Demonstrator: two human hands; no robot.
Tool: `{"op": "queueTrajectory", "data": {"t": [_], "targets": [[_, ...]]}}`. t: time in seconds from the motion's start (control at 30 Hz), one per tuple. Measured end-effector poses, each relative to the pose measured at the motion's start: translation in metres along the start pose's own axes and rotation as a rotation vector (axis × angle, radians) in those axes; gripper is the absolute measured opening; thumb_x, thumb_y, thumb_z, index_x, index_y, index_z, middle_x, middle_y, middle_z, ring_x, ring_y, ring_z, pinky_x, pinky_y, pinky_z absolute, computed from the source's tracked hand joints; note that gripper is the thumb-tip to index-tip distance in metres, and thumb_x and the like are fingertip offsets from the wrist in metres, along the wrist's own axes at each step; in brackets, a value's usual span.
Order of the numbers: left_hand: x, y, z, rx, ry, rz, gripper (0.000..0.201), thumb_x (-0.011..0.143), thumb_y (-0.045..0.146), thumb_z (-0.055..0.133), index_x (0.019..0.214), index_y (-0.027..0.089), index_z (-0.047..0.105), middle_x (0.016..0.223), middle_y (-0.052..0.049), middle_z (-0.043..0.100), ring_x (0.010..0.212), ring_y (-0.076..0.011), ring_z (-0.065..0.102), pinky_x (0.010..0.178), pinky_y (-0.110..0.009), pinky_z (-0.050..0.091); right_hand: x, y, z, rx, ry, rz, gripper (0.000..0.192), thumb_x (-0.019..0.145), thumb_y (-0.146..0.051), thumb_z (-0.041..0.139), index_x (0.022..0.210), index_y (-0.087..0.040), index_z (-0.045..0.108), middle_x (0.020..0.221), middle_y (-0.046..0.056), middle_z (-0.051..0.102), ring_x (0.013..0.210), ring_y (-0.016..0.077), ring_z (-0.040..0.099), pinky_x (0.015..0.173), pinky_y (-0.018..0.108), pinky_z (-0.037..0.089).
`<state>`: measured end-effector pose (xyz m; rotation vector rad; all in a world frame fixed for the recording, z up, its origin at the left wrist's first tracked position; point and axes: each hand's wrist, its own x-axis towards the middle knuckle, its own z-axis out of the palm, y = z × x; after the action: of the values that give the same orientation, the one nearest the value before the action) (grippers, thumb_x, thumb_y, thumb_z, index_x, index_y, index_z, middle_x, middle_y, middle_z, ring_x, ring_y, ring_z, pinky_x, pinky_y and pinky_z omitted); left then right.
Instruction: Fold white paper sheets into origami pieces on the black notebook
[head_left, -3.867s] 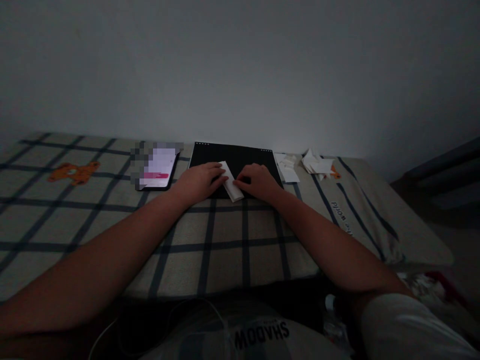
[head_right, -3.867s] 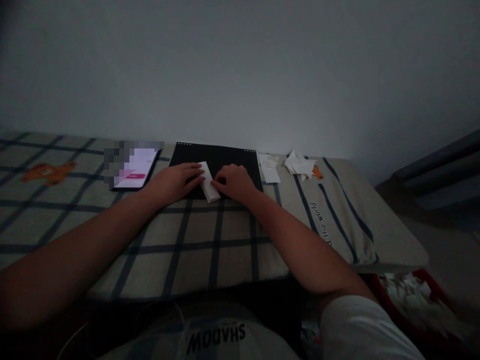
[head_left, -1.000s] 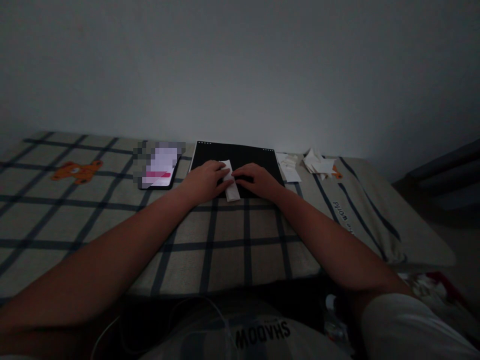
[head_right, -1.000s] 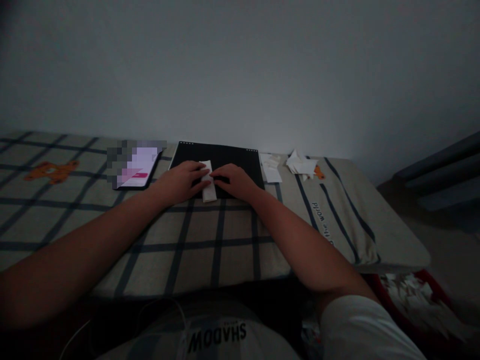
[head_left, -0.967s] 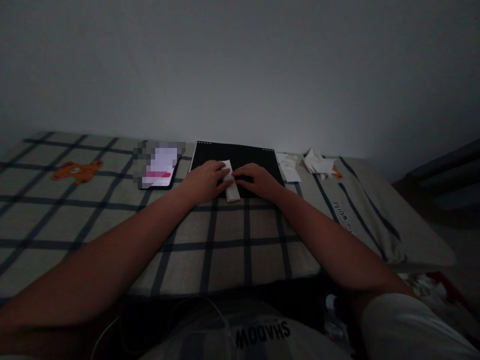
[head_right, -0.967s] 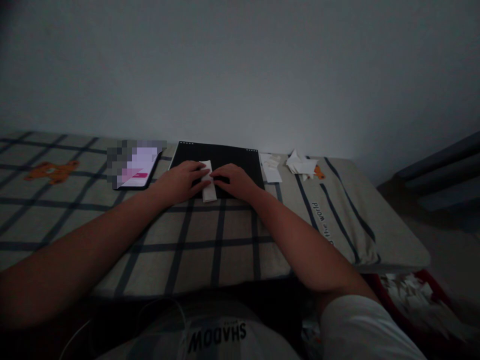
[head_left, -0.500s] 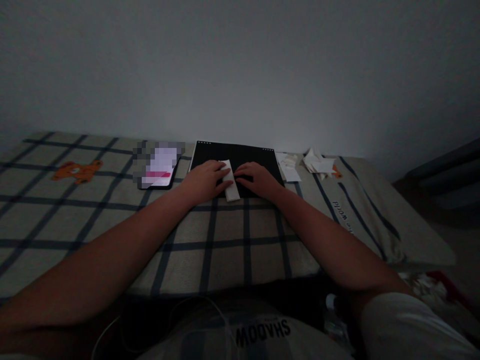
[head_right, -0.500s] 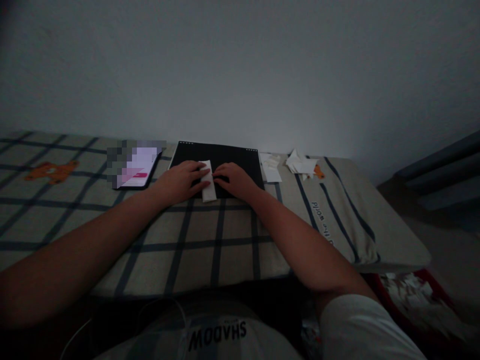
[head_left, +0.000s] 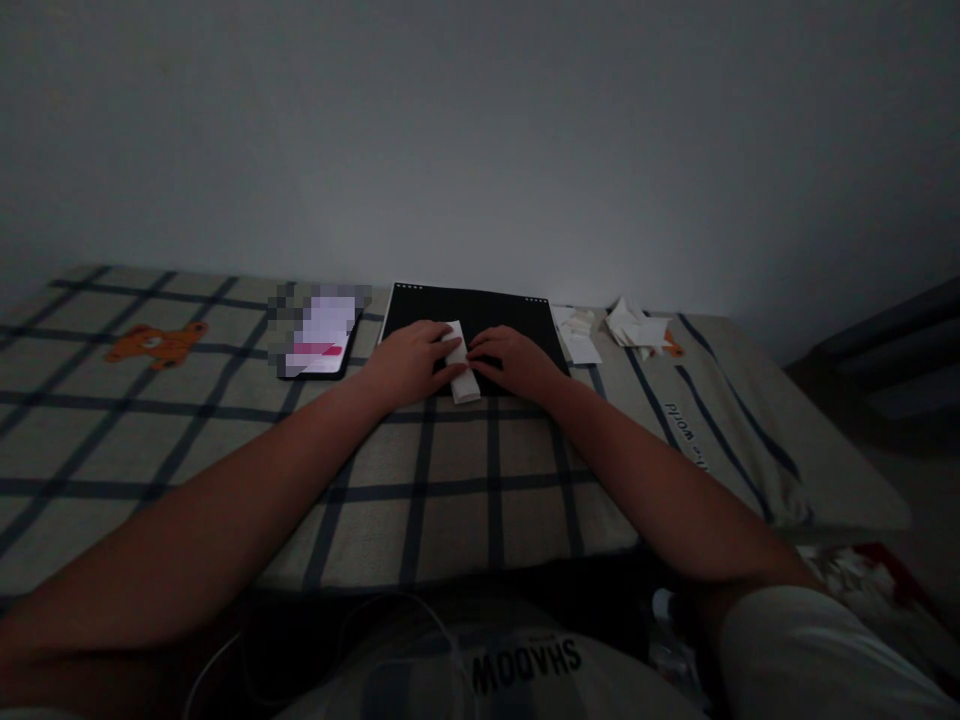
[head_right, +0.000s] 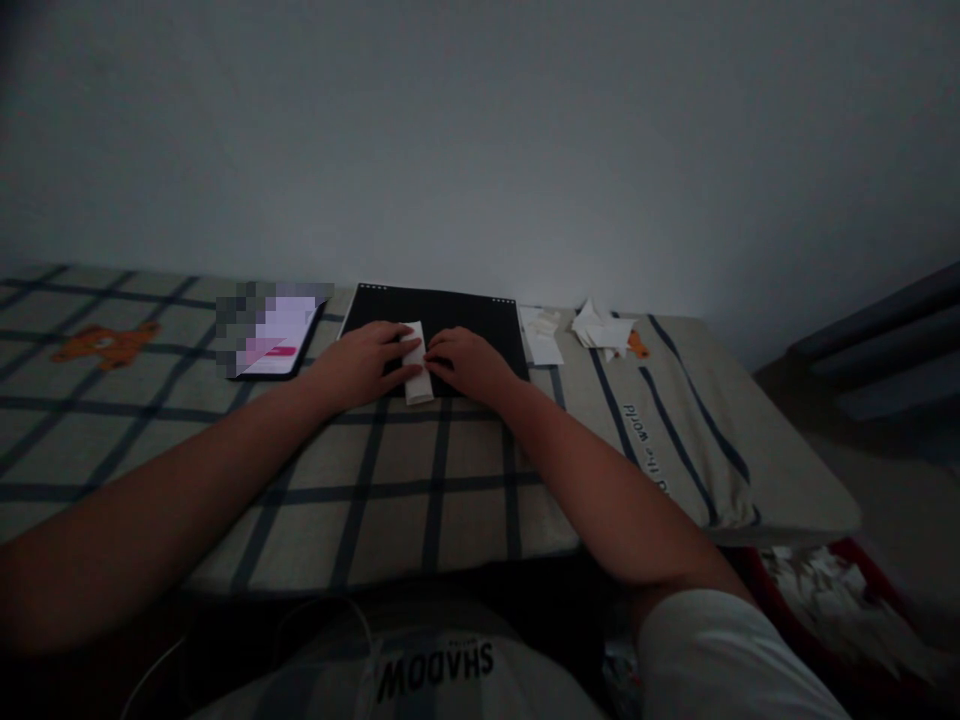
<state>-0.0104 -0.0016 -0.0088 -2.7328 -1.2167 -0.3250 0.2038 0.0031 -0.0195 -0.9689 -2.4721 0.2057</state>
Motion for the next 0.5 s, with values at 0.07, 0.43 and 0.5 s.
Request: {"op": "queueTrajectory", "data": {"t": [0.07,0.43,0.5], "targets": [[0.0002,-0.0003,0.0009,0.003,0.004,0.013,0.049,0.095,0.049,0.037,0.126,0.017,0.06,0.132,-0.012,0.057,0.123,-0.0275,0.049,0.101,-0.041,0.04,-0.0001,0.0034,0.0014,0.027,0.015,-0.003,0.017,0.088,-0.021,0.06,0.096,-0.017,0.074,0.108,0.009,0.067,0.103,0.02,0.058,0.095,0.037,0.044],[0.0006,-0.0036,0.0055,0.009,0.021,0.046,0.052,0.096,0.049,0.036,0.125,0.014,0.06,0.129,-0.014,0.058,0.121,-0.028,0.05,0.102,-0.041,0.04,-0.0006,0.0076,0.0037,0.043,0.032,-0.038,0.016,0.088,-0.021,0.06,0.095,-0.018,0.073,0.107,0.008,0.067,0.102,0.0199,0.058,0.093,0.038,0.045],[0.0003,-0.0036,0.0053,-0.004,0.014,0.04,0.052,0.096,0.049,0.037,0.126,0.013,0.06,0.129,-0.014,0.058,0.121,-0.0282,0.05,0.102,-0.041,0.04,-0.0009,0.0077,0.0041,0.039,0.037,-0.047,0.016,0.088,-0.021,0.059,0.096,-0.018,0.073,0.107,0.008,0.067,0.102,0.02,0.058,0.093,0.038,0.045]]}}
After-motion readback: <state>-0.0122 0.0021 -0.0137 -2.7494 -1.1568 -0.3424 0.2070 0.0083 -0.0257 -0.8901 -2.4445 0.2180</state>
